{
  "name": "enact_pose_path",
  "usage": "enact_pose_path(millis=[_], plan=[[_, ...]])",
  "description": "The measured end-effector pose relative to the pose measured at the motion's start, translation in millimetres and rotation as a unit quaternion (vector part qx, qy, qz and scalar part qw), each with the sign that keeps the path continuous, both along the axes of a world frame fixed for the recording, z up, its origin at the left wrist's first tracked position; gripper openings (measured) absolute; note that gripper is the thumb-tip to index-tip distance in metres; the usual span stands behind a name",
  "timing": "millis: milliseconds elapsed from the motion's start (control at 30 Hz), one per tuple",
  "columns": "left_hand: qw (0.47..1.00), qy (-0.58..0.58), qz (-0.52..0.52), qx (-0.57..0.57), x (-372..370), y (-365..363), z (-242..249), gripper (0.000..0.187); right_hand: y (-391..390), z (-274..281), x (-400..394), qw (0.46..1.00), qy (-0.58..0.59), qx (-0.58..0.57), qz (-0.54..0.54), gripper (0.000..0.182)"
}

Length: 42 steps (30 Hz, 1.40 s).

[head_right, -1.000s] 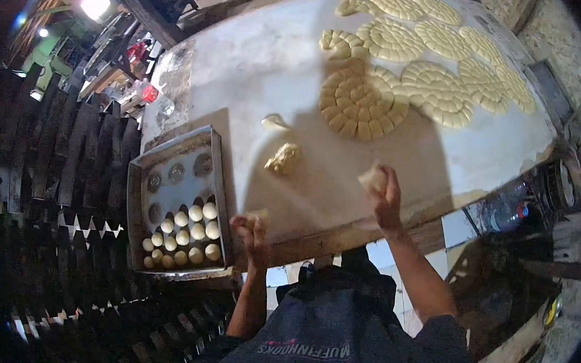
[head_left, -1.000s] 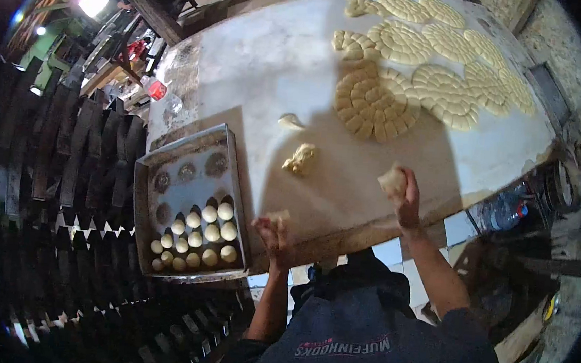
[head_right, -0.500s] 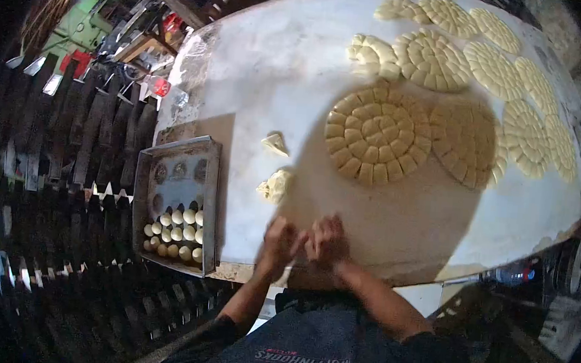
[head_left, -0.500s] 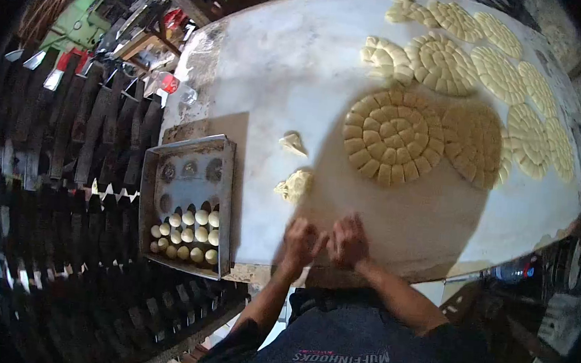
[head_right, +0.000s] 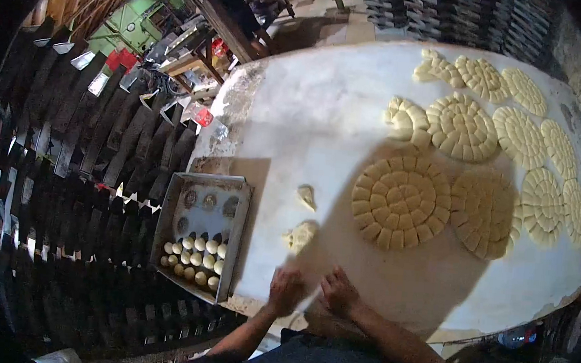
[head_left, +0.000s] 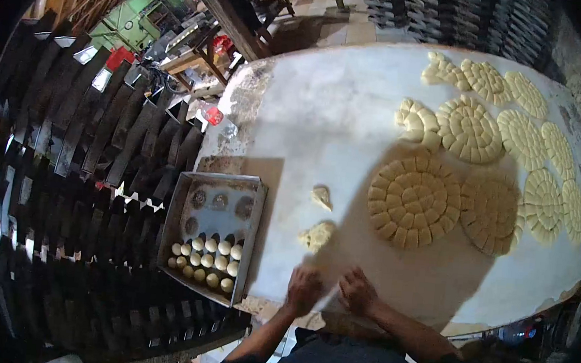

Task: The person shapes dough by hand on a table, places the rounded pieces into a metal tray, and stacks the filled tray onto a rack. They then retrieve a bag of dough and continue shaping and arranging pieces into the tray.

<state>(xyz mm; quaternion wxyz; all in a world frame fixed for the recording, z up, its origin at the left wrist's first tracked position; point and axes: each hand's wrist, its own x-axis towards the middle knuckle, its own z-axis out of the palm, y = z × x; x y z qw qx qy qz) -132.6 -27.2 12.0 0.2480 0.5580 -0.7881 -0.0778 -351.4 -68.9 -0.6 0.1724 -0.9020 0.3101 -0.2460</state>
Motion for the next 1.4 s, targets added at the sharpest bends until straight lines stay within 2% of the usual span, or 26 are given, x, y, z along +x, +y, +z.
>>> enact_pose_path(millis=[33,100,167,200,233,267,333,400,467,500,567,633,667,700,733,800,867,967,1033,1067,1100,1167,1233,1300,1367,1400], plan=[[0.999,-0.021,-0.018,0.018,18,20,-15,0.020,-2,8,-24,0.996,-0.028,-0.002,0.083,0.032],[0.999,-0.015,-0.020,0.047,72,19,-8,0.019,-30,-6,-61,0.995,0.024,0.017,0.091,0.030],[0.995,-0.049,0.042,0.073,93,3,-13,0.016,-52,-9,-57,0.991,0.074,0.047,0.097,0.028],[0.989,-0.085,0.108,0.057,104,-20,-18,0.015,-67,-10,-42,0.996,0.042,0.075,-0.004,0.025],[0.991,0.006,0.130,0.003,89,-43,-10,0.017,-72,-9,-21,0.994,0.028,0.085,-0.056,0.024],[0.990,0.021,0.127,0.061,83,-57,-41,0.016,-76,-7,1,0.989,0.012,0.096,-0.107,0.023],[0.980,0.066,0.171,-0.072,37,-69,-10,0.011,-74,-2,36,0.963,-0.057,0.015,-0.263,0.019],[0.976,0.153,0.150,0.040,29,-41,-45,0.015,-45,-3,47,0.965,-0.023,0.014,-0.260,0.020],[0.988,0.139,0.022,0.066,26,-2,-16,0.017,-7,-3,49,0.976,-0.026,0.022,-0.217,0.019],[0.984,0.139,0.021,0.108,33,18,-10,0.019,5,0,36,0.982,-0.058,0.021,-0.176,0.017],[0.979,0.141,0.013,0.147,60,35,5,0.020,13,16,12,0.978,0.034,0.076,-0.192,0.015],[0.948,0.150,-0.062,0.275,82,41,21,0.024,8,14,-2,0.906,-0.035,0.256,-0.337,0.018],[0.945,0.154,-0.065,0.280,89,40,34,0.024,9,34,13,0.903,-0.029,0.258,-0.341,0.018],[0.941,0.171,-0.076,0.283,93,32,48,0.027,3,56,28,0.807,-0.220,0.431,-0.337,0.022],[0.937,0.188,-0.086,0.283,97,23,62,0.030,-1,73,48,0.651,-0.396,0.569,-0.308,0.025],[0.933,0.259,-0.074,0.238,102,9,88,0.028,6,78,101,0.731,-0.374,0.527,-0.219,0.030],[0.923,0.327,-0.063,0.191,113,11,91,0.026,21,95,168,0.890,-0.200,0.317,-0.258,0.037],[0.935,0.323,-0.066,0.127,128,2,92,0.027,36,108,192,0.890,-0.173,0.294,-0.303,0.038],[0.869,0.446,-0.026,0.215,122,6,101,0.028,35,106,189,0.893,-0.173,0.279,-0.307,0.037],[0.866,0.450,-0.025,0.217,116,6,97,0.028,36,105,184,0.894,-0.177,0.269,-0.312,0.036],[0.892,0.410,-0.047,0.185,109,3,90,0.025,37,105,177,0.893,-0.173,0.271,-0.314,0.036],[0.914,0.367,-0.071,0.156,89,-1,85,0.022,34,109,161,0.919,-0.168,0.151,-0.323,0.030],[0.953,0.274,-0.079,0.105,61,-3,85,0.013,33,113,133,0.920,-0.169,0.137,-0.327,0.029],[0.952,0.257,-0.079,0.147,30,4,88,0.011,37,104,97,0.922,-0.170,0.127,-0.325,0.029],[0.951,0.243,-0.074,0.179,0,-2,89,0.010,29,79,52,0.950,-0.111,0.012,-0.291,0.028],[0.943,0.259,-0.113,0.177,-7,-4,84,0.010,21,69,29,0.951,-0.112,0.019,-0.288,0.028]])
